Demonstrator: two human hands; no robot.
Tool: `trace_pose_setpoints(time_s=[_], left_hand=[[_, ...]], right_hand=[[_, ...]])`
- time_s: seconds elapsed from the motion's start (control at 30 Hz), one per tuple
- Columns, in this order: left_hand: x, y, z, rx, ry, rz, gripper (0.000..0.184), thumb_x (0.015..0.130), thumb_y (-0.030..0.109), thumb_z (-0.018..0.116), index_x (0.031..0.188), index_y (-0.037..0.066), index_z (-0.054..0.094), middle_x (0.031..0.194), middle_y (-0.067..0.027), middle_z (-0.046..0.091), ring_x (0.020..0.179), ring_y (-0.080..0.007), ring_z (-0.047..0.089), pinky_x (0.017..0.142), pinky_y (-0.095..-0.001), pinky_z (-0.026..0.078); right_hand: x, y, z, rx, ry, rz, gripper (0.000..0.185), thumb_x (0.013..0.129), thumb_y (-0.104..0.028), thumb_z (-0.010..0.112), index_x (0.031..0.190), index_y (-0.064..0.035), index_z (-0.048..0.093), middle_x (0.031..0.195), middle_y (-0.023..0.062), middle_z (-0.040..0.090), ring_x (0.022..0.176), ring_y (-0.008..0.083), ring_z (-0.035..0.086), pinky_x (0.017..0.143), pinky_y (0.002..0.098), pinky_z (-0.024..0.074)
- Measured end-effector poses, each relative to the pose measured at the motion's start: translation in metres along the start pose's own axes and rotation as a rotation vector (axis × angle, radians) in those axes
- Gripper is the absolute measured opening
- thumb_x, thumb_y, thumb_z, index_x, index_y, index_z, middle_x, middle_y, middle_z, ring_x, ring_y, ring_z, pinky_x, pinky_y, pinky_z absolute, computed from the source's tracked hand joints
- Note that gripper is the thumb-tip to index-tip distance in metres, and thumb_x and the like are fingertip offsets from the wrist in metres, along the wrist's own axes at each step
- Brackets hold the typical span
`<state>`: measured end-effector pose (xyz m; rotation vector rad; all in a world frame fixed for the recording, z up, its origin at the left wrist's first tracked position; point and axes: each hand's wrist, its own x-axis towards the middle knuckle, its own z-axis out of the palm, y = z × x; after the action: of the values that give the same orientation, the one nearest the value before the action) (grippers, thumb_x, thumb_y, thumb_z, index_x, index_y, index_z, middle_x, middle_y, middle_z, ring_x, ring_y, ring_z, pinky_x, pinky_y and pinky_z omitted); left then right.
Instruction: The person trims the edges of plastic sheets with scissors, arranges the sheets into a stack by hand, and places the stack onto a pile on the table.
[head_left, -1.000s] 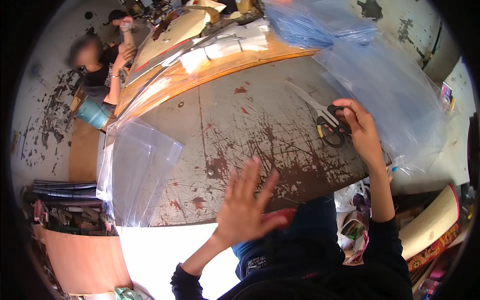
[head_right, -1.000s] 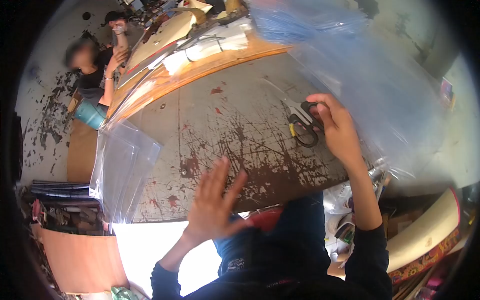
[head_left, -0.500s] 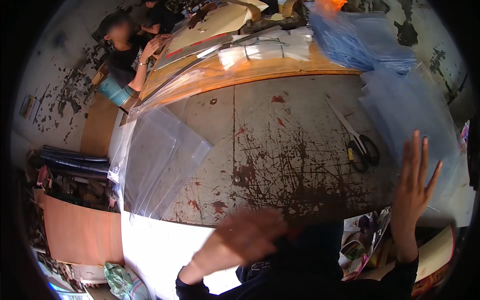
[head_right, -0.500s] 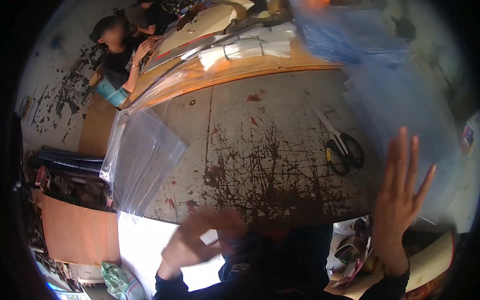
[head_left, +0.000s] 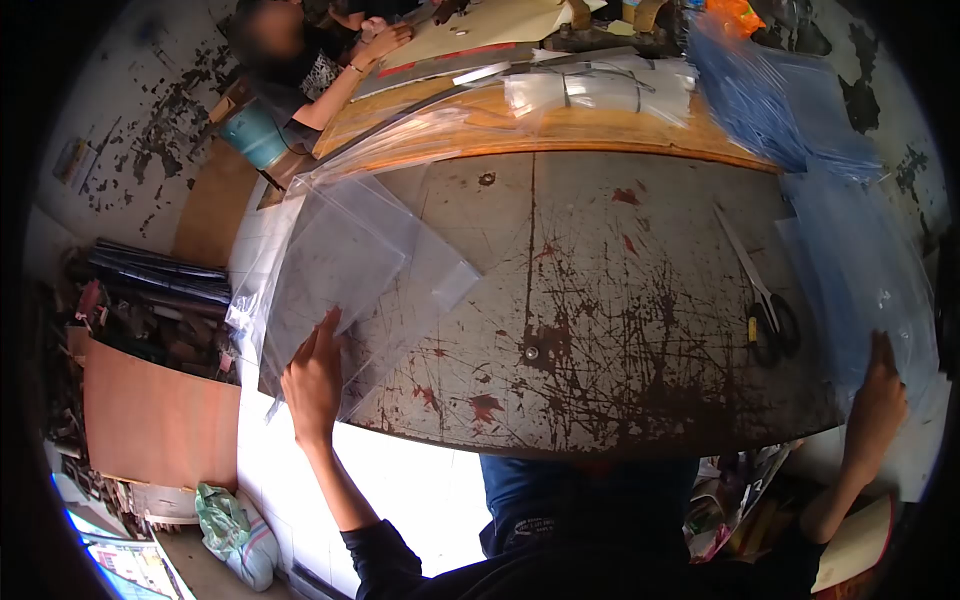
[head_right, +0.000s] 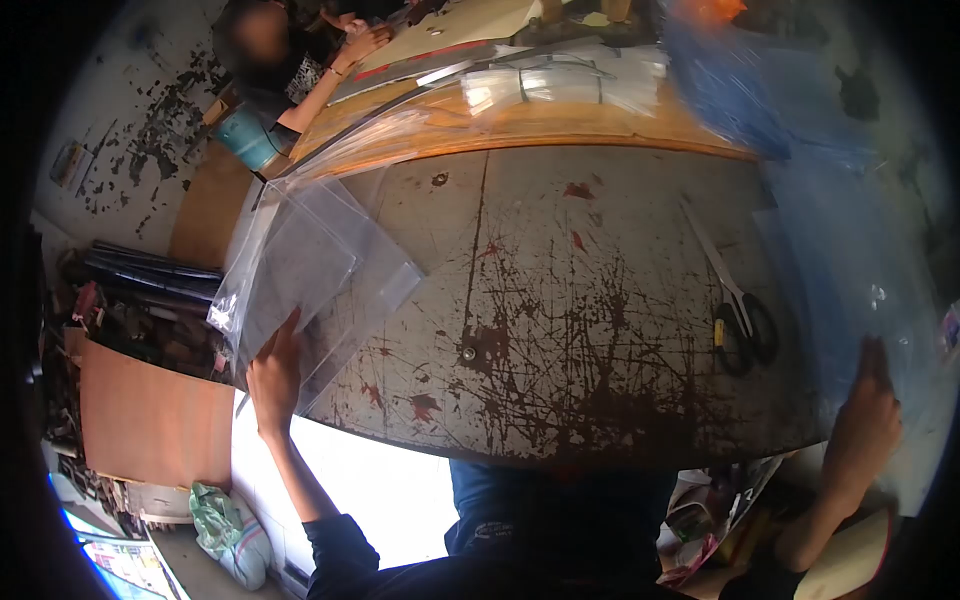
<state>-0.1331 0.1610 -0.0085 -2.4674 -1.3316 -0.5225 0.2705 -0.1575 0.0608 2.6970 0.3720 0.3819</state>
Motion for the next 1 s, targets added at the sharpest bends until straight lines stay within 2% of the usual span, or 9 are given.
trace_pose_setpoints(time_s=[0.13, 0.23, 0.27, 0.43, 0.53, 0.57, 0.6, 0.87, 1.0], left_hand=[[-0.012, 0.031, -0.029, -0.086, -0.043, -0.087, 0.027, 0.083, 0.007, 0.054, 0.109, 0.012, 0.059, 0.080, -0.0036, 0.067, 0.060, -0.0207, 0.063, 0.051, -0.0297, 0.048], [-0.022, 0.089, -0.043, -0.187, 0.063, 0.146, 0.025, 0.074, 0.007, 0.061, 0.098, 0.013, 0.065, 0.083, -0.0028, 0.067, 0.060, -0.0148, 0.063, 0.053, -0.0265, 0.049], [-0.022, 0.109, -0.045, -0.329, 0.069, 0.178, 0.022, 0.071, 0.011, 0.064, 0.093, 0.013, 0.066, 0.086, -0.0026, 0.067, 0.064, -0.0145, 0.064, 0.057, -0.0271, 0.051], [-0.014, 0.152, -0.043, -0.651, -0.103, 0.446, 0.015, 0.080, 0.022, 0.060, 0.082, 0.008, 0.064, 0.074, -0.0030, 0.067, 0.057, -0.0157, 0.064, 0.052, -0.0268, 0.049], [0.009, 0.155, -0.029, -0.775, -0.232, 0.495, 0.012, 0.079, 0.020, 0.063, 0.077, 0.008, 0.062, 0.063, -0.0024, 0.063, 0.050, -0.0136, 0.061, 0.045, -0.0261, 0.045], [0.017, 0.155, -0.023, -0.877, -0.227, 0.497, 0.010, 0.078, 0.020, 0.064, 0.075, 0.010, 0.062, 0.051, -0.0014, 0.059, 0.042, -0.0121, 0.058, 0.039, -0.0261, 0.041], [0.023, 0.155, -0.024, -0.895, -0.370, 0.529, 0.009, 0.082, 0.006, 0.058, 0.073, 0.003, 0.059, 0.061, -0.0052, 0.064, 0.061, -0.0163, 0.066, 0.047, -0.0233, 0.048], [0.028, 0.161, -0.019, -0.847, -0.548, 0.479, 0.009, 0.082, 0.002, 0.056, 0.074, 0.002, 0.060, 0.061, -0.0057, 0.063, 0.057, -0.0156, 0.066, 0.045, -0.0228, 0.048], [0.025, 0.150, -0.011, -0.896, -0.520, 0.551, 0.007, 0.076, 0.009, 0.065, 0.076, 0.003, 0.061, 0.066, -0.0046, 0.065, 0.057, -0.0148, 0.065, 0.051, -0.0253, 0.048]], right_hand=[[-0.017, 0.000, 0.005, 0.066, 0.279, -0.125, 0.045, 0.078, 0.009, 0.036, 0.117, -0.0077, 0.053, 0.126, 0.0049, 0.049, 0.111, 0.0233, 0.051, 0.081, 0.0343, 0.0481], [-0.042, -0.024, -0.012, 0.601, 0.540, -0.486, 0.028, 0.091, -0.007, 0.036, 0.107, -0.0046, 0.059, 0.121, 0.0099, 0.052, 0.109, 0.0242, 0.053, 0.085, 0.0338, 0.0463], [-0.047, -0.034, -0.007, 0.937, 0.399, -0.659, 0.027, 0.091, -0.015, 0.041, 0.106, -0.0031, 0.060, 0.119, 0.0136, 0.053, 0.109, 0.0272, 0.052, 0.088, 0.0365, 0.0450], [-0.059, -0.086, -0.034, 1.149, 0.428, -1.064, 0.035, 0.071, -0.022, 0.067, 0.102, -0.0058, 0.063, 0.111, 0.0150, 0.056, 0.103, 0.0288, 0.055, 0.086, 0.0378, 0.0463], [-0.049, -0.089, -0.022, 1.318, 0.102, -1.239, 0.038, 0.059, -0.015, 0.075, 0.094, -0.0056, 0.064, 0.079, 0.0080, 0.063, 0.072, 0.0204, 0.063, 0.060, 0.0292, 0.0505], [-0.046, -0.090, -0.019, 1.319, 0.101, -1.237, 0.038, 0.059, -0.015, 0.075, 0.094, -0.0056, 0.064, 0.079, 0.0080, 0.063, 0.072, 0.0204, 0.063, 0.060, 0.0292, 0.0505], [-0.044, -0.090, -0.016, 1.357, -0.004, -1.256, 0.037, 0.059, -0.015, 0.076, 0.093, -0.0055, 0.064, 0.076, 0.0076, 0.063, 0.069, 0.0198, 0.062, 0.058, 0.0289, 0.0497], [-0.046, -0.099, -0.002, 1.406, -0.081, -1.244, 0.023, 0.067, -0.017, 0.073, 0.083, -0.0040, 0.063, 0.069, 0.0073, 0.062, 0.061, 0.0177, 0.062, 0.052, 0.0250, 0.0466], [-0.050, -0.101, 0.004, 1.453, -0.461, -0.789, 0.011, 0.076, -0.010, 0.065, 0.077, -0.0001, 0.062, 0.065, 0.0073, 0.062, 0.059, 0.0139, 0.062, 0.052, 0.0226, 0.0453]])
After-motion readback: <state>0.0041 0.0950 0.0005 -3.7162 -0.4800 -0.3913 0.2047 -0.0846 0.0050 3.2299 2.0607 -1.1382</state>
